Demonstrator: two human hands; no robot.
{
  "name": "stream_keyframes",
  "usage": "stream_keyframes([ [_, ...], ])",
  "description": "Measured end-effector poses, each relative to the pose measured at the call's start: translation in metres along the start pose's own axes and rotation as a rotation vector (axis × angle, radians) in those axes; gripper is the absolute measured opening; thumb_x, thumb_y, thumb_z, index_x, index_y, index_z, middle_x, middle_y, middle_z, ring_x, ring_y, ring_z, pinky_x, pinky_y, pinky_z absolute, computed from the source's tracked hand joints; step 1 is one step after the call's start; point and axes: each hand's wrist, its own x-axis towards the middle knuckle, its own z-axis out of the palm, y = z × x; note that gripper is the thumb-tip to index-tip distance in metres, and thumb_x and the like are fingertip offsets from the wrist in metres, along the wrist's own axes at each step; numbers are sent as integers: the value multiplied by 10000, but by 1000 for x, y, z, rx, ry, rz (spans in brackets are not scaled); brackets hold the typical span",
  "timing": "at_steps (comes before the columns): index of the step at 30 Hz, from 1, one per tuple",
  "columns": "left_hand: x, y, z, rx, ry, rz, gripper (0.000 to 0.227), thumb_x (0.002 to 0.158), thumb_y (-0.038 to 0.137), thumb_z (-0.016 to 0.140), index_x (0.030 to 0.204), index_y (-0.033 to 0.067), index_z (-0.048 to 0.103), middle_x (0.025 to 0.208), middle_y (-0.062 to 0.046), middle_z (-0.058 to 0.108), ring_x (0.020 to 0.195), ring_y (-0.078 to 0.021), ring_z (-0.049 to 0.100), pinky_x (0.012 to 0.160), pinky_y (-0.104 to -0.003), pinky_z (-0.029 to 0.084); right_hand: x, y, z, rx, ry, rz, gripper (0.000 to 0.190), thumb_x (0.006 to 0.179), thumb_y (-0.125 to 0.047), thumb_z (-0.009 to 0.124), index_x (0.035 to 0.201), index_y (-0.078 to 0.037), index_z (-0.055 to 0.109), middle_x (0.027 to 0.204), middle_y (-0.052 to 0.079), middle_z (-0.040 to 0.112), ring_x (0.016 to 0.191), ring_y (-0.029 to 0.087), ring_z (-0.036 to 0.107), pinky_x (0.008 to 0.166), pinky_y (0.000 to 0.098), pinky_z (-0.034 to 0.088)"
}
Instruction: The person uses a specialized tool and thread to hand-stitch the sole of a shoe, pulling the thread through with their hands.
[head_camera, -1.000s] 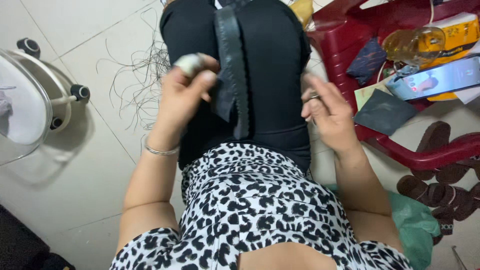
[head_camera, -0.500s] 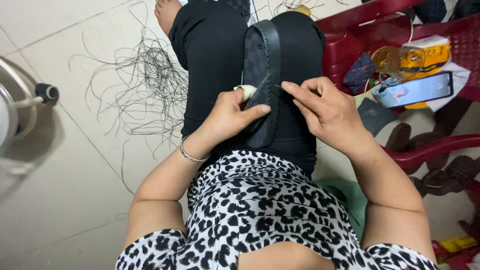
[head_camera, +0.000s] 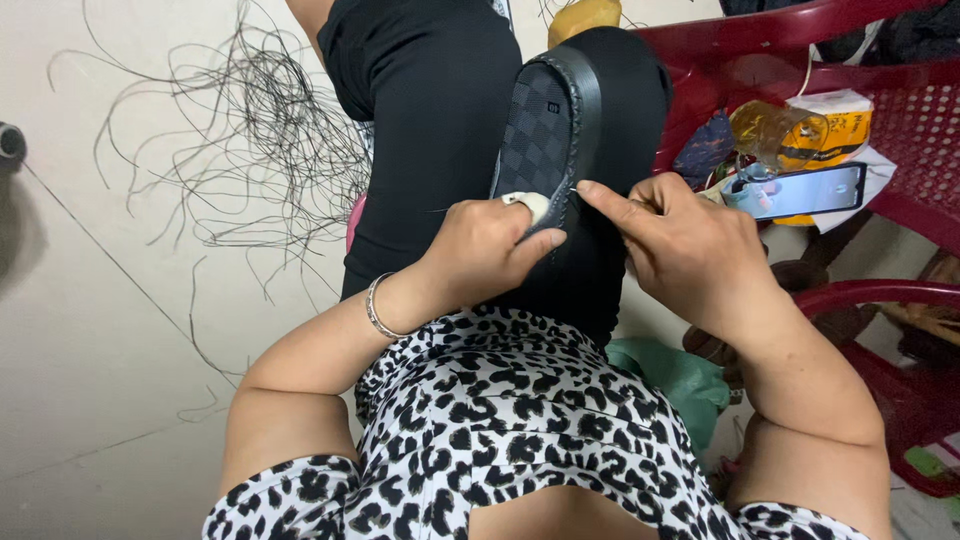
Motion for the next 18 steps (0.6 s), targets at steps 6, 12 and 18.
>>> stream_keyframes([
  [6, 4, 22, 16, 283, 91, 227, 327, 984, 87, 607, 673, 157, 536, 617, -37, 502, 537, -190, 520, 436, -347, 347, 3, -5, -16, -339, -241, 50, 707, 874, -343, 752, 1532, -463, 526, 946, 10, 539, 529, 276, 609, 397, 418, 425],
  [12, -10, 8, 62, 481, 94, 126, 190, 952, 126, 627, 762, 113, 627, 700, -59, 517, 533, -255, 513, 409, -395, 369, 19, 14, -21, -316, -328, -71, 672, 906, -176, 624, 1548, -350, 526, 976, 95, 557, 472, 362, 576, 350, 462, 439],
  [18, -4, 15, 54, 532, 199, 231, 272, 951, 62, 583, 694, 145, 556, 655, -45, 482, 513, -201, 444, 415, -349, 328, 31, 29, 0, -48, -154, -257, 273, 1019, -126, 664, 1292, -126, 667, 997, 49, 615, 740, 232, 674, 487, 390, 497],
])
